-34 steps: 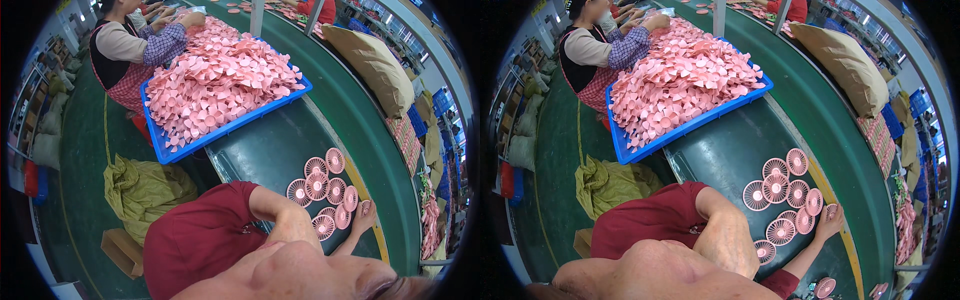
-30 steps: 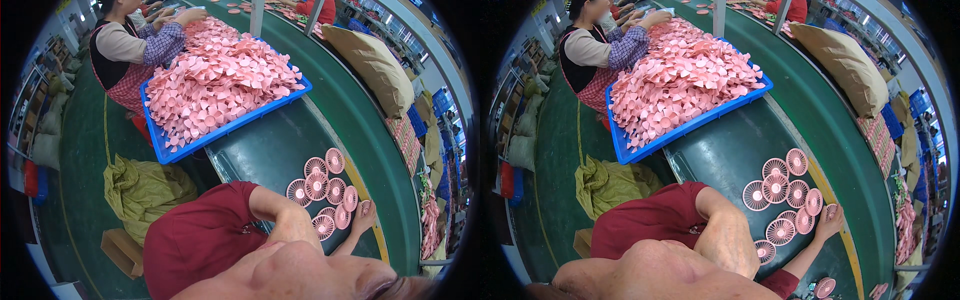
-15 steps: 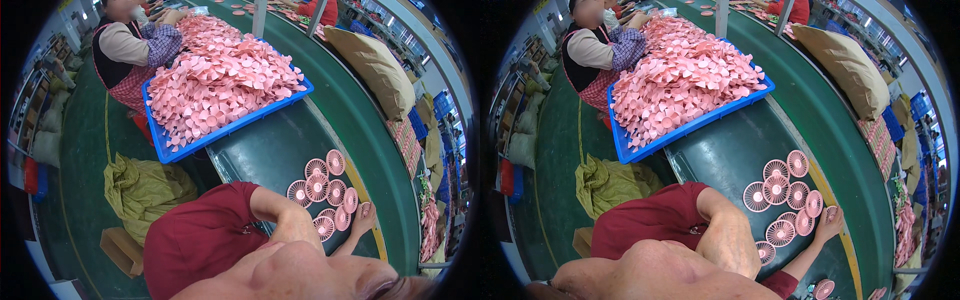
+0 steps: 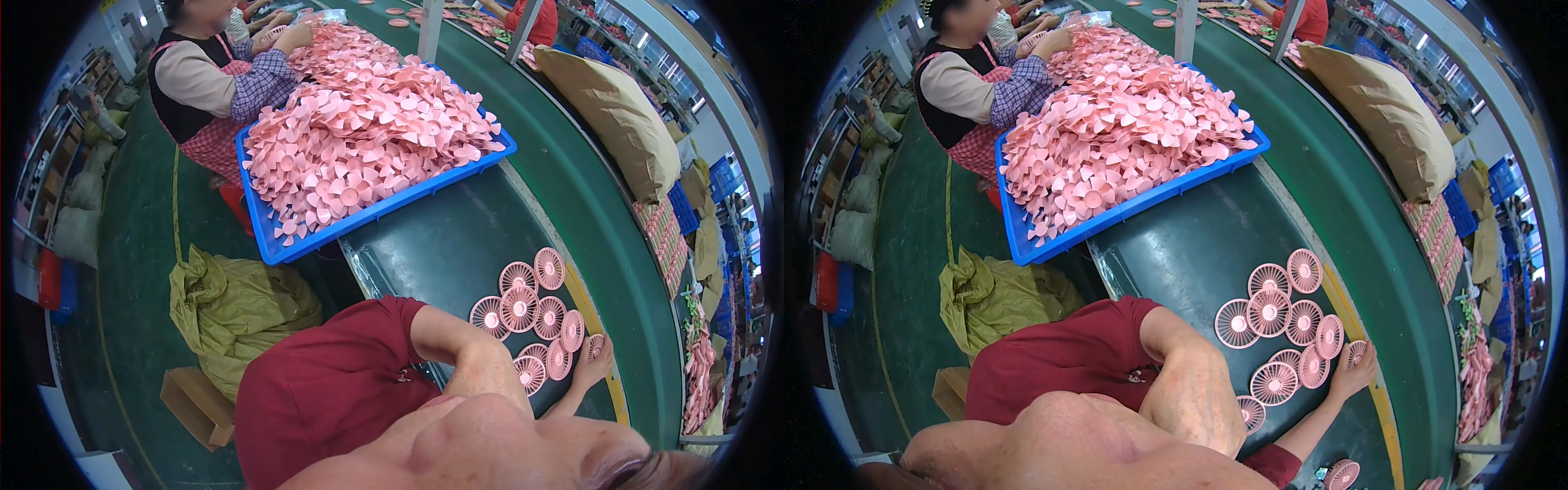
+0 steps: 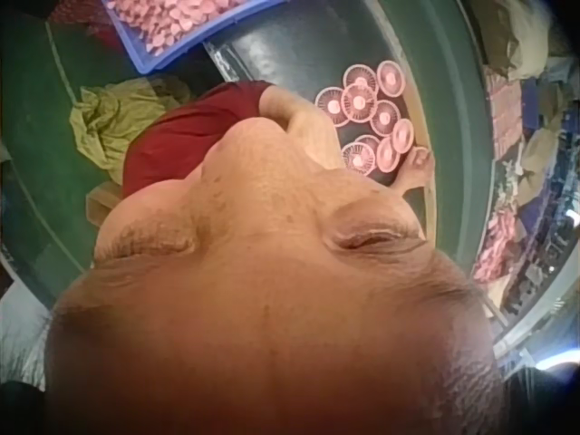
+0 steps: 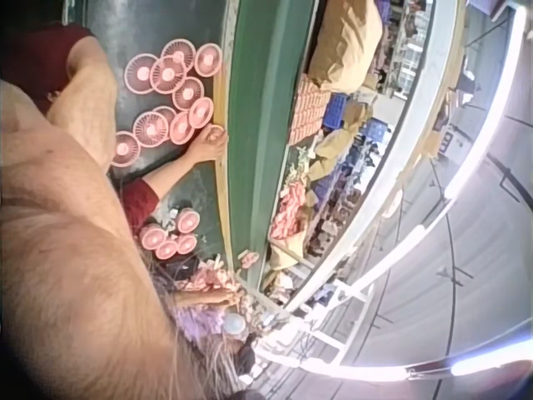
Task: The person assembles small electric fans along a factory assembly line, picking up fan casing components and motor housings, snapping the pieces together by hand, and placing the assembled units onto the conveyor belt.
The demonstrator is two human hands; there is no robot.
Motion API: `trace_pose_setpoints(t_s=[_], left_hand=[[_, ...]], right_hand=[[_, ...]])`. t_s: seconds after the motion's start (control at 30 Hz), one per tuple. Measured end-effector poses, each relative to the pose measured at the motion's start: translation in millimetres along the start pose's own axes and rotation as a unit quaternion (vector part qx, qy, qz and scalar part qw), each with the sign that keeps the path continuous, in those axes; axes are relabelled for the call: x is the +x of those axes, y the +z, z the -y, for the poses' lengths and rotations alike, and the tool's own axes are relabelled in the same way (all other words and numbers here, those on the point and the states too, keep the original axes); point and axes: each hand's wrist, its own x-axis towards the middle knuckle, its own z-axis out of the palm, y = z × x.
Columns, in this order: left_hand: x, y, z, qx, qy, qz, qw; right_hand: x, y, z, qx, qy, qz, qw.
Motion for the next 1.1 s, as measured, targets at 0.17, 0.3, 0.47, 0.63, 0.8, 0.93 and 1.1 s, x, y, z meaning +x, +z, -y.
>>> trace_pose_setpoints(t_s=[0.17,0.3,0.47,0.63,0.8,0.93,1.1], left_hand=[[0.1,0.6,1.7,-0.001,0.0,-0.001,1.0],[0.2,0.8,2.8,-0.001,0.0,0.0,1.0],[0.1,1.9,3.6,0.0,-0.001,0.0,1.0],[-0.2,2.3,4.1,0.002,-0.003,0.001,1.0],[0.2,2.1,3.9,0.007,-0.005,0.0,1.0],[-0.4,3.0,3.7,0.009,-0.005,-0.001,1.0],[0.7,2.8,3.4,0.012,-0.005,0.001,1.0]], right_hand=[[-0.1,1.2,-1.7,0.0,-0.001,0.001,1.0],[0.5,0.1,-1.6,0.001,0.008,0.009,1.0],[0.2,-0.3,0.2,-0.002,0.011,0.013,1.0],[-1.5,0.2,-1.0,-0.001,0.004,0.006,1.0],[-0.7,-1.1,-1.4,-0.003,0.008,0.013,1.0],[-0.2,-0.3,-0.5,-0.006,0.001,0.008,1.0],[0.6,0.0,-1.5,-0.002,0.005,0.014,1.0]])
